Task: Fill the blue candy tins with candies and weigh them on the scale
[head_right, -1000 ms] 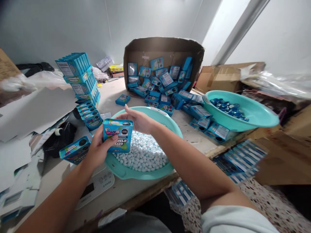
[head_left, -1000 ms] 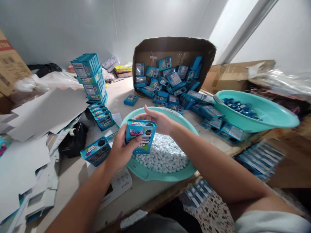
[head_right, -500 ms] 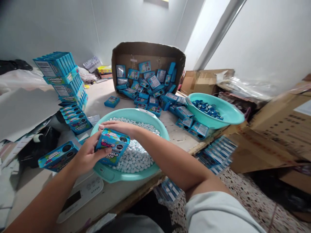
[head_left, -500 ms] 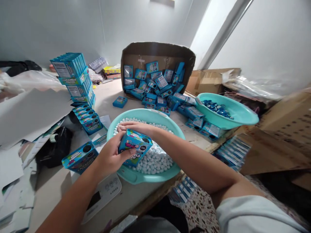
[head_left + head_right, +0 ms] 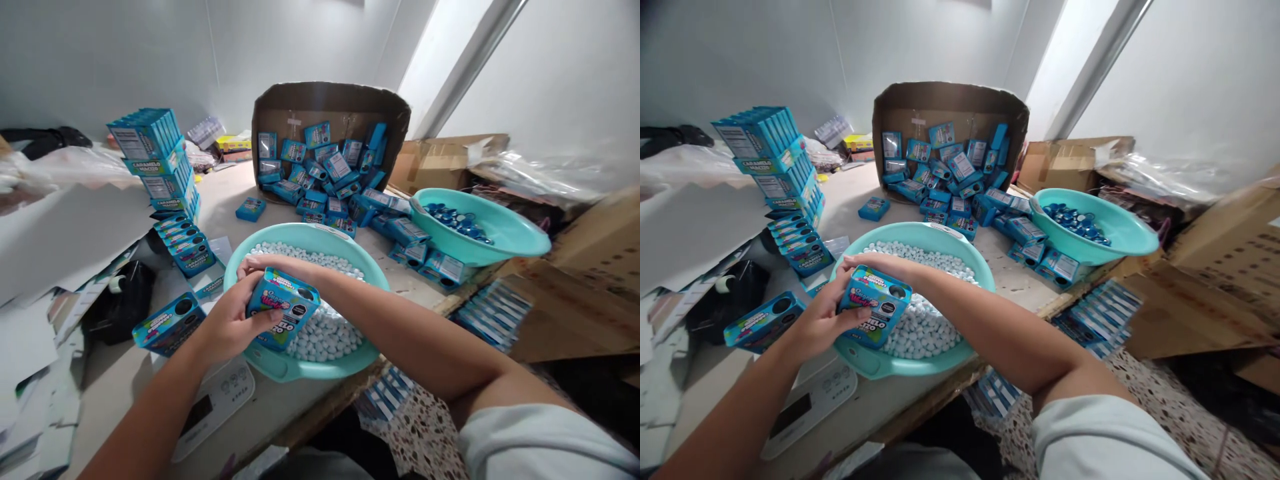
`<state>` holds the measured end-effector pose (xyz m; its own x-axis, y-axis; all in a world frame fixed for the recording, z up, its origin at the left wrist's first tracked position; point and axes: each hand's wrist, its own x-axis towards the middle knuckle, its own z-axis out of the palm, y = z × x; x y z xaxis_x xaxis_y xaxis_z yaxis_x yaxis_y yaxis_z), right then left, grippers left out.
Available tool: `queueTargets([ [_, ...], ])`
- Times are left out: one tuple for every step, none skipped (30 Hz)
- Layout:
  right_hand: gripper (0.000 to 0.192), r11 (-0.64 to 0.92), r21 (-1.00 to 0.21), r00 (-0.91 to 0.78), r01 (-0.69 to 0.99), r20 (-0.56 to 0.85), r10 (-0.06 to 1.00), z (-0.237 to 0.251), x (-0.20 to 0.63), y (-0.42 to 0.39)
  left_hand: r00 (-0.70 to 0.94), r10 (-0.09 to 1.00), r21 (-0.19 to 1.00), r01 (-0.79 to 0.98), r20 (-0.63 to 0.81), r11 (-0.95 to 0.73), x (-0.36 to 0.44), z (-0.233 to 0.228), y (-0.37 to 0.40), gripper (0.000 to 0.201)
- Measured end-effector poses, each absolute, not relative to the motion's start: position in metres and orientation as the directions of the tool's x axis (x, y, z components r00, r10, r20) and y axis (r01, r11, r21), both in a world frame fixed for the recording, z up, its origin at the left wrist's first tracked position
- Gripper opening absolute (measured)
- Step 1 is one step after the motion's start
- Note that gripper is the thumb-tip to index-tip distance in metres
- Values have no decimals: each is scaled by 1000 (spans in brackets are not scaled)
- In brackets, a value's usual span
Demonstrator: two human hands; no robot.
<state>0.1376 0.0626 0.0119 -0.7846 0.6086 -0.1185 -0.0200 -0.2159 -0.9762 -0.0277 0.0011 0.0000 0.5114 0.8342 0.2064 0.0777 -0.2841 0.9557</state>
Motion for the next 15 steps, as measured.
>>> queueTargets([
  [32,-185,-983,-777,-9,-109,620,12,138,63,530,827,959,86,186,-271,-28,0,1,41],
  [32,-149,-989,-765,0,-96,637,11,137,63,543,822,961,94,171,-261,-28,-1,1,41],
  [33,-117,-993,-752,5,-81,655,10,137,64,553,818,962,99,160,-255,-28,-1,1,40],
  [32,-92,-996,-739,6,-67,670,10,137,65,560,814,963,102,153,-251,-28,-1,1,39],
  [32,-79,-997,-724,2,-55,688,9,136,66,566,811,963,102,149,-248,-28,-2,1,38],
  [33,-76,-997,-705,-5,-51,707,8,136,67,573,806,965,98,146,-245,-28,-3,1,38],
  [34,-79,-997,-687,-8,-52,725,8,135,67,580,802,966,94,143,-240,-28,-3,1,38],
  [36,-78,-997,-673,-6,-54,737,9,134,67,587,798,968,89,138,-233,-28,-3,2,38],
  [37,-71,-997,-667,0,-53,743,10,134,66,591,795,970,86,134,-227,-27,-3,2,38],
  [37,-60,-998,-670,9,-51,741,12,134,66,592,795,970,86,134,-227,-27,-3,3,38],
  [36,-44,-999,-683,21,-47,729,14,134,65,589,796,969,87,138,-233,-27,-3,3,38],
  [35,-25,-999,-702,36,-44,711,17,134,64,585,798,966,91,146,-243,-27,-3,3,38],
  [34,-6,-998,-722,58,-46,691,19,134,63,580,800,962,96,155,-257,-27,-3,3,38],
  [34,9,-997,-736,81,-53,674,22,135,63,575,801,957,102,166,-271,-27,-3,3,39],
  [34,19,-995,-746,101,-63,664,23,135,63,571,802,953,106,174,-283,-27,-3,3,39],
])
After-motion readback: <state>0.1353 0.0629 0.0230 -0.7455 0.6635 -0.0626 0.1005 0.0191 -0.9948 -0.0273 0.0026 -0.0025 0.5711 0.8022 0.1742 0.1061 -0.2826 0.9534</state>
